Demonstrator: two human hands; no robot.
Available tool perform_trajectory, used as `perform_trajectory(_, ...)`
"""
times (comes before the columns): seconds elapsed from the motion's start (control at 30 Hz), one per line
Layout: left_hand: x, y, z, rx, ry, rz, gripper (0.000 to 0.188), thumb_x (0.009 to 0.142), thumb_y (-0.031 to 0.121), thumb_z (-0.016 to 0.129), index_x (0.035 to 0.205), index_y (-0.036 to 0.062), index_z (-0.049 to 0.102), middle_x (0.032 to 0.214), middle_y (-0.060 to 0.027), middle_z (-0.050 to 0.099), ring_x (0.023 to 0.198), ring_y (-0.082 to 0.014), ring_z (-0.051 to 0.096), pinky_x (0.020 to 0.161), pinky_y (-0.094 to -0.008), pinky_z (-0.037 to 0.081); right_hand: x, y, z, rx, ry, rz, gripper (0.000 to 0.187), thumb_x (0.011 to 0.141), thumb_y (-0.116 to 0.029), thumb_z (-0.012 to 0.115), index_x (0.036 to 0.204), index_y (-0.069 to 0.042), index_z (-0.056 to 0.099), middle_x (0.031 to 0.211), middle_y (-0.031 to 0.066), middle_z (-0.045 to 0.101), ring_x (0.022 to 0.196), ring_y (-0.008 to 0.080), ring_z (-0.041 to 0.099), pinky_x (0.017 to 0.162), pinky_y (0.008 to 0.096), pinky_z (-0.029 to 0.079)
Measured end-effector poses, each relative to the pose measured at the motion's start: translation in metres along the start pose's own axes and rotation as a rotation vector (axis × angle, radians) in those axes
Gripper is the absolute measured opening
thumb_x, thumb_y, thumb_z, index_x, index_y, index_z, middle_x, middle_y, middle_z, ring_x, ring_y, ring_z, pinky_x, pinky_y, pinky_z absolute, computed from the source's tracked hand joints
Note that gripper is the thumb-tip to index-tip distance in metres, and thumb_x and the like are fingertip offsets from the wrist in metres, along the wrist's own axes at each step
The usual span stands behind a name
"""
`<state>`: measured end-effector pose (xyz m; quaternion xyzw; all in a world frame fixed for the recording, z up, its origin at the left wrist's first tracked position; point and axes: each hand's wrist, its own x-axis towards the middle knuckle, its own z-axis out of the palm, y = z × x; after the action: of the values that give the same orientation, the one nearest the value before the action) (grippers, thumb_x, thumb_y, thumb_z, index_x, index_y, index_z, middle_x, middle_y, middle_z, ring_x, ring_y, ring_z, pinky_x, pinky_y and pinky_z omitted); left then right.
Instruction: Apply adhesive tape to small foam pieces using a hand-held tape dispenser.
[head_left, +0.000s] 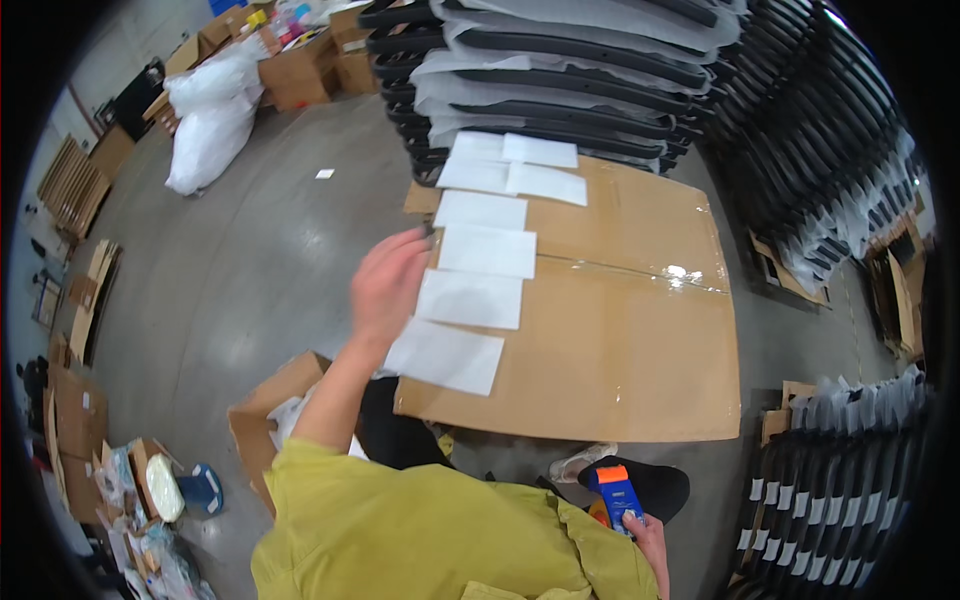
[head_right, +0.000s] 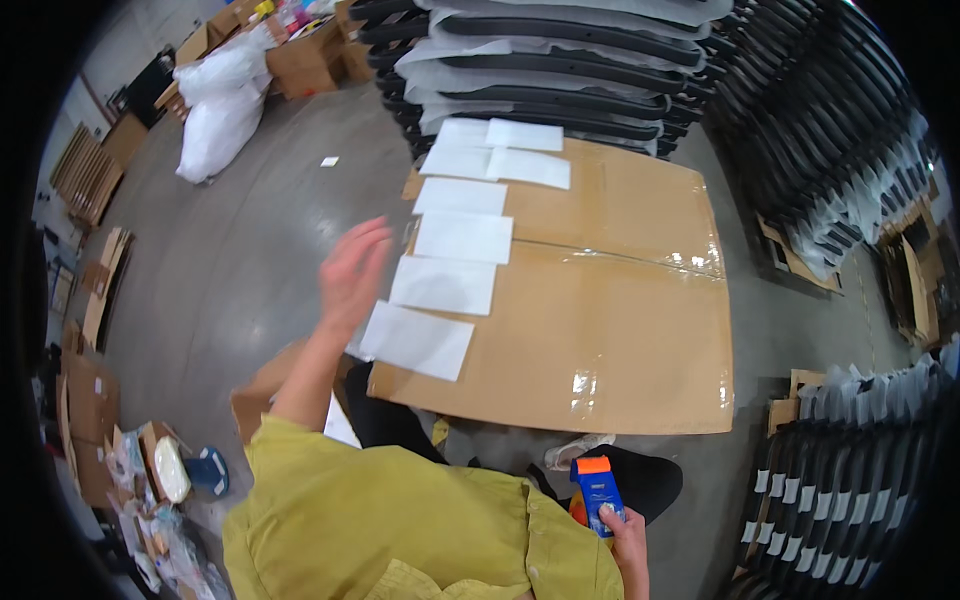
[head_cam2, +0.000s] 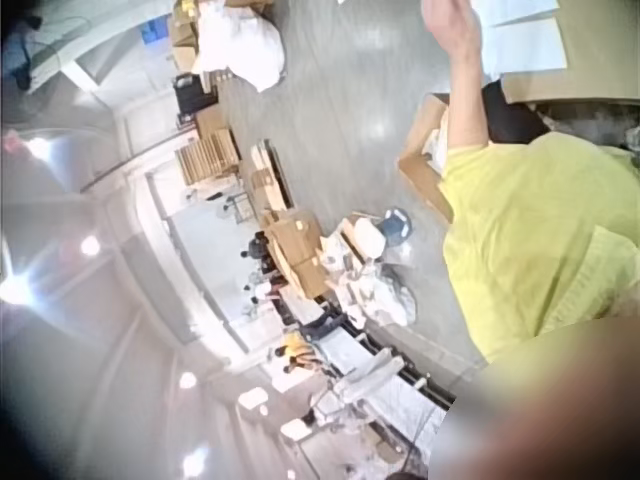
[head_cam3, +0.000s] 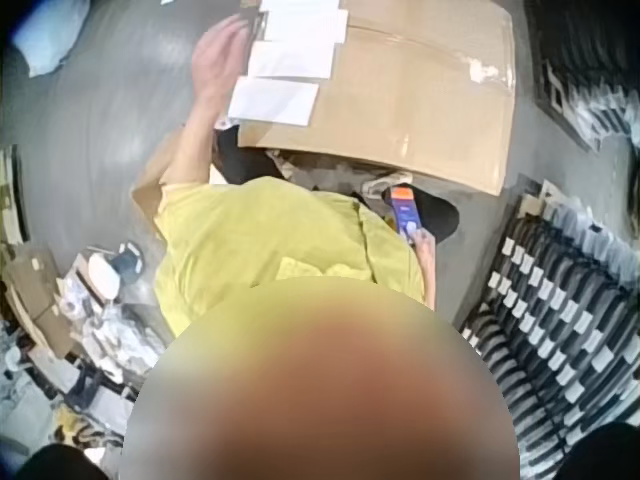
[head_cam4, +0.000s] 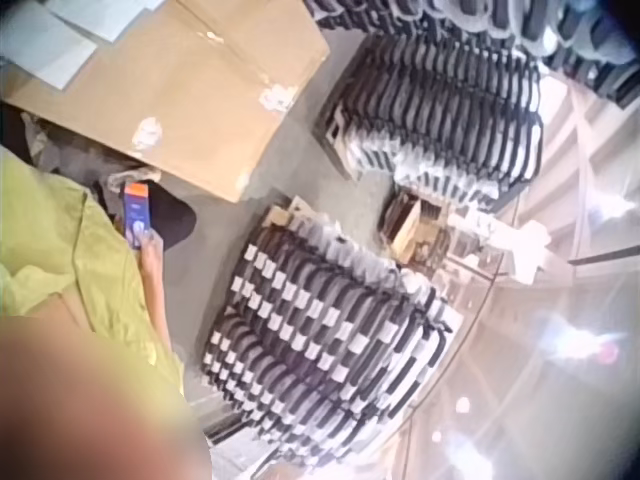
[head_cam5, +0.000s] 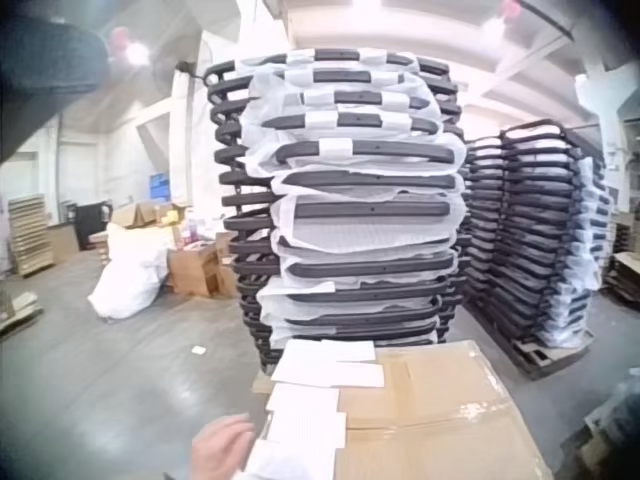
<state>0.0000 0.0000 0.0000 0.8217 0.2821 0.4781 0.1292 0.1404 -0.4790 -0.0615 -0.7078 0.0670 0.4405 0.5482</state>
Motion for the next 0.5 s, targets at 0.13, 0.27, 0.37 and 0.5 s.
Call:
perform_trajectory(0.13,-0.136,-0.061,-0.061,0.17,0.03,-0.605,0.024,0.082,0.018,0.056,0.1,0.0019,0.058,0.098,-0.0152,0.06,0.092,-0.0303,0.057,0.08,-0.0344,0.045,0.0,-0.014,-0.004,-0.043,-0.084,0.032,0.027,0.074,-0.021,0.067,0.082,0.004,0.059,0.073,0.0041,0.06,0.059,0.0083,0.053,0.059,0.0219,0.042)
perform_trajectory(0.27,-0.33,-0.096,-0.094,0.519,-0.248,-1.004,0.057,0.074,0.037,0.064,0.113,-0.0019,0.049,0.102,-0.0218,0.057,0.094,-0.0354,0.055,0.08,-0.0392,0.044,0.003,-0.019,0.021,-0.189,-0.172,0.009,0.029,0.075,-0.025,0.065,0.082,0.002,0.059,0.072,0.005,0.06,0.058,0.0103,0.054,0.057,0.0257,0.044)
perform_trajectory(0.37,-0.402,-0.064,-0.064,0.467,-0.531,-1.257,0.066,0.069,0.046,0.066,0.108,-0.0035,0.049,0.098,-0.0244,0.057,0.093,-0.0378,0.055,0.079,-0.0412,0.044,0.007,-0.021,0.025,-0.236,-0.2,-0.014,0.027,0.076,-0.023,0.065,0.083,0.002,0.059,0.072,0.0053,0.06,0.059,0.0106,0.055,0.057,0.0257,0.045)
perform_trajectory(0.5,-0.457,-0.068,-0.031,0.19,-0.652,-1.386,0.046,0.073,0.038,0.06,0.094,-0.0019,0.052,0.088,-0.0239,0.059,0.088,-0.0383,0.056,0.077,-0.0439,0.045,0.002,-0.027,0.032,-0.348,-0.201,0.054,0.027,0.077,-0.022,0.065,0.086,0.003,0.061,0.076,0.0033,0.062,0.062,0.0078,0.055,0.06,0.022,0.044)
